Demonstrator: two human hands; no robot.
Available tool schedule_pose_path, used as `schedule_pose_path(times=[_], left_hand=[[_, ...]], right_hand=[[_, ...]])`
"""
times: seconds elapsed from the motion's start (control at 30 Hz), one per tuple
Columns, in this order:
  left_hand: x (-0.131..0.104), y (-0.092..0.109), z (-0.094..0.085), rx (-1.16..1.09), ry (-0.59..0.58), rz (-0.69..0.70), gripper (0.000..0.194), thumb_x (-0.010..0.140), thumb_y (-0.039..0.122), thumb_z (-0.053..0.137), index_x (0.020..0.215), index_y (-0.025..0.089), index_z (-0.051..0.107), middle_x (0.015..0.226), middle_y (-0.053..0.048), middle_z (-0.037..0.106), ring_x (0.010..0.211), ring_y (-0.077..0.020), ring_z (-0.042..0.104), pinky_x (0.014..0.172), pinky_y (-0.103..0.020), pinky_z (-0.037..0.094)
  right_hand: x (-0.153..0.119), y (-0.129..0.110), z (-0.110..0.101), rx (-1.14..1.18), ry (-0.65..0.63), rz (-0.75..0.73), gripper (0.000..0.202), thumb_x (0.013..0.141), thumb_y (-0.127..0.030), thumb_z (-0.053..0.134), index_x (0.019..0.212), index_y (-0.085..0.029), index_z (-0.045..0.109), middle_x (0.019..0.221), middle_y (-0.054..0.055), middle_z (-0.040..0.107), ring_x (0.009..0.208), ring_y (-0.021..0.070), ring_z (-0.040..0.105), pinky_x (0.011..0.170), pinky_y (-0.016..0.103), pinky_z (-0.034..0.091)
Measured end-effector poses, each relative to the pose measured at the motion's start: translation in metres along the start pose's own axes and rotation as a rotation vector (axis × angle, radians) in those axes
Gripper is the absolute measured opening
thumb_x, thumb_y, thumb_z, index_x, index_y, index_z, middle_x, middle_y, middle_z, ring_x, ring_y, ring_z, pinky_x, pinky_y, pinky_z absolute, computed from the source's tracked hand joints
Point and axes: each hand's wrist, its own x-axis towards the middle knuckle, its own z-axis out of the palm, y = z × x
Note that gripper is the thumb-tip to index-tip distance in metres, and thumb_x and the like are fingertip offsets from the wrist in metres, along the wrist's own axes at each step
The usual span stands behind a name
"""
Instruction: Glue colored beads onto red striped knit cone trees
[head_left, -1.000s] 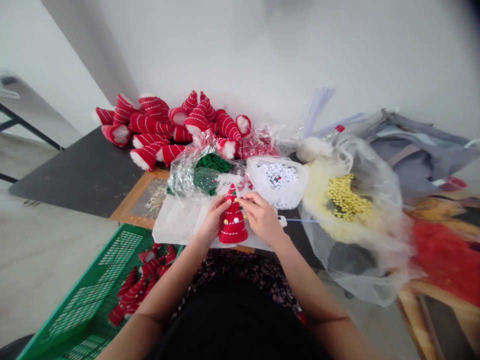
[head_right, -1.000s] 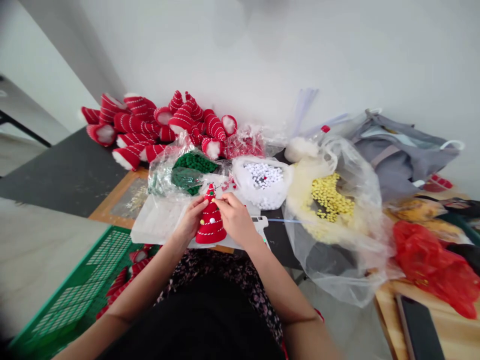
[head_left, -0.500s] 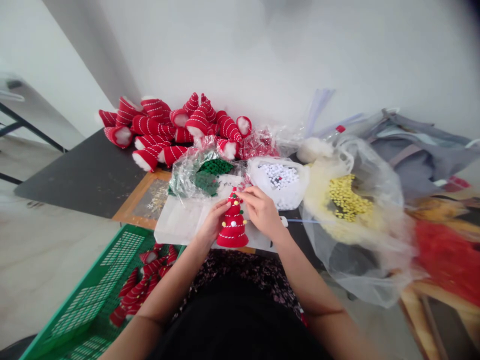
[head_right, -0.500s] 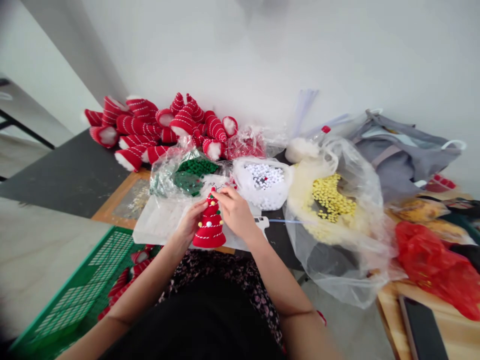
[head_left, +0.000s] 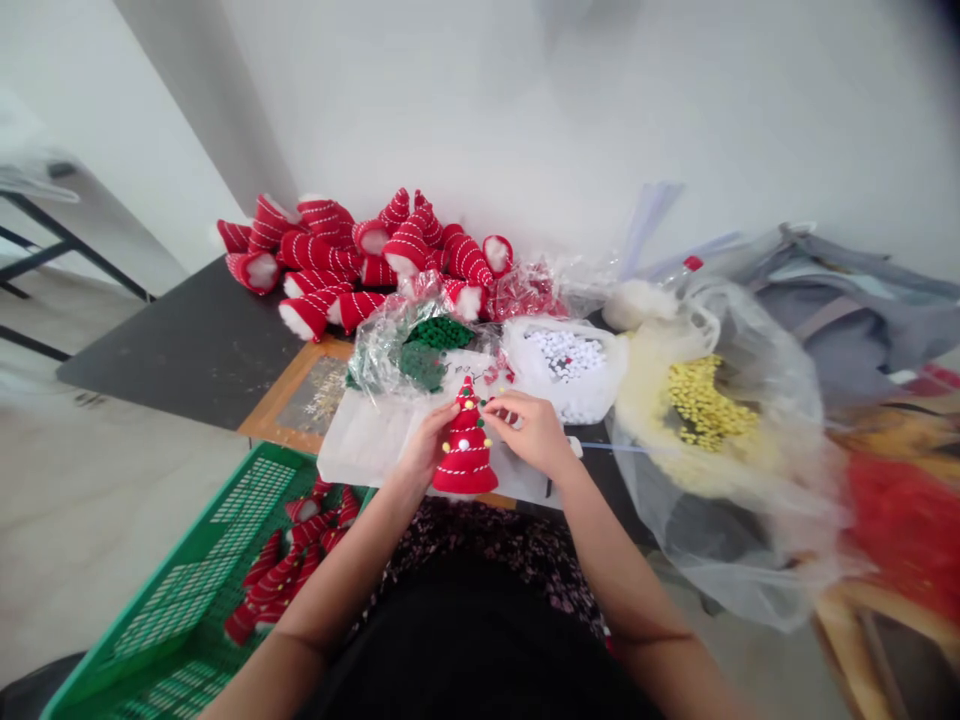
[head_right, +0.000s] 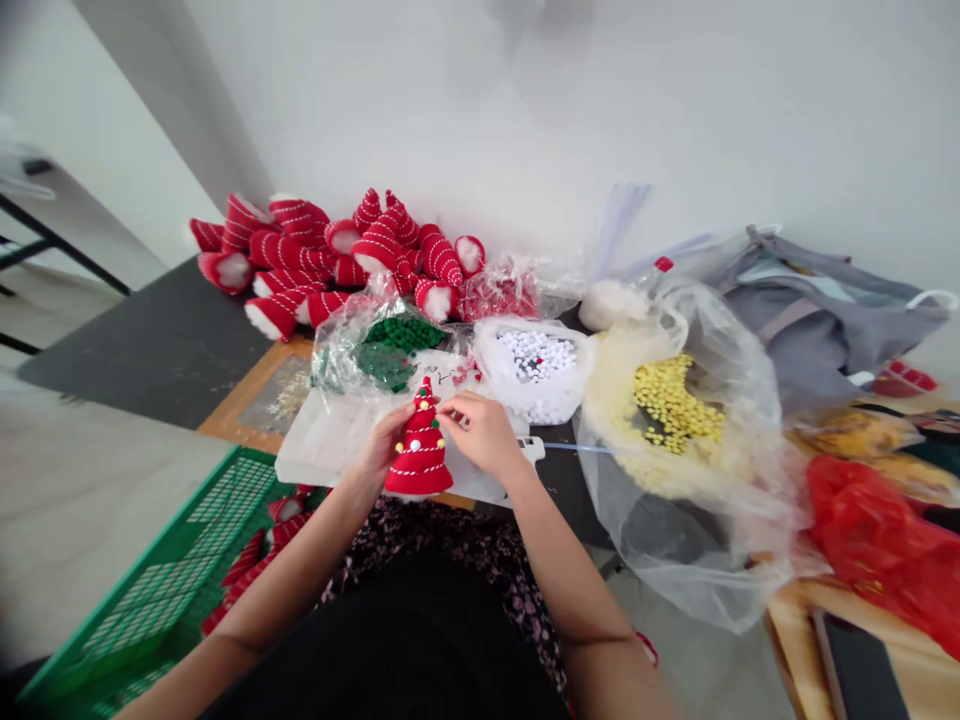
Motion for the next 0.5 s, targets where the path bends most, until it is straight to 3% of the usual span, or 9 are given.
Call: schedule_pose_path(times=[0.13,0.23,0.3,0.37,0.43,0.5], left_hand=[[0.002,-0.003,0.002,0.000,0.019,0.020,0.029,0.063,0.030,0.095,0.084,0.014,0.081,0.077,-0.004,0.078,0.066,-0.0163,0.070,0.067,-0.026,0.057],[-0.017,0.009,-0.011,0.107,0.009,-0.015,0.039,0.064,0.037,0.096,0.093,0.014,0.084,0.079,-0.006,0.079,0.065,-0.0161,0.069,0.066,-0.025,0.056],[-0.045,0.028,-0.035,0.276,-0.016,-0.078,0.051,0.062,0.043,0.098,0.102,0.016,0.086,0.083,-0.008,0.080,0.069,-0.0195,0.071,0.068,-0.028,0.057],[-0.083,0.054,-0.070,0.536,-0.022,-0.083,0.051,0.063,0.046,0.097,0.106,0.020,0.087,0.095,-0.010,0.083,0.082,-0.0251,0.075,0.076,-0.032,0.059],[-0.122,0.083,-0.111,0.841,0.021,-0.095,0.044,0.066,0.049,0.094,0.104,0.027,0.087,0.108,-0.010,0.084,0.099,-0.0321,0.076,0.087,-0.037,0.059],[-0.154,0.111,-0.149,1.122,0.138,-0.123,0.041,0.060,0.047,0.096,0.097,0.032,0.088,0.109,-0.008,0.084,0.103,-0.0356,0.075,0.088,-0.039,0.058]], right_hand=[[0.000,-0.012,0.006,0.066,-0.029,-0.026,0.014,0.095,-0.015,0.069,0.088,-0.021,0.078,0.087,0.004,0.078,0.072,0.0173,0.068,0.070,0.028,0.054],[0.000,-0.013,0.000,0.086,0.028,-0.024,0.014,0.097,-0.023,0.067,0.088,-0.022,0.078,0.085,0.005,0.077,0.070,0.0183,0.067,0.066,0.029,0.053],[-0.006,-0.009,-0.013,0.070,0.093,0.010,0.018,0.098,-0.029,0.064,0.089,-0.022,0.077,0.084,0.005,0.077,0.070,0.0196,0.067,0.065,0.030,0.052],[-0.020,-0.001,-0.031,0.009,0.142,0.090,0.021,0.098,-0.036,0.063,0.089,-0.023,0.077,0.083,0.006,0.077,0.071,0.0214,0.068,0.067,0.033,0.053],[-0.041,0.013,-0.049,-0.083,0.136,0.223,0.025,0.096,-0.043,0.062,0.089,-0.025,0.076,0.084,0.007,0.078,0.071,0.0232,0.069,0.067,0.035,0.053],[-0.067,0.029,-0.063,-0.170,0.107,0.345,0.031,0.094,-0.051,0.059,0.086,-0.026,0.075,0.084,0.008,0.079,0.071,0.0257,0.070,0.068,0.037,0.053]])
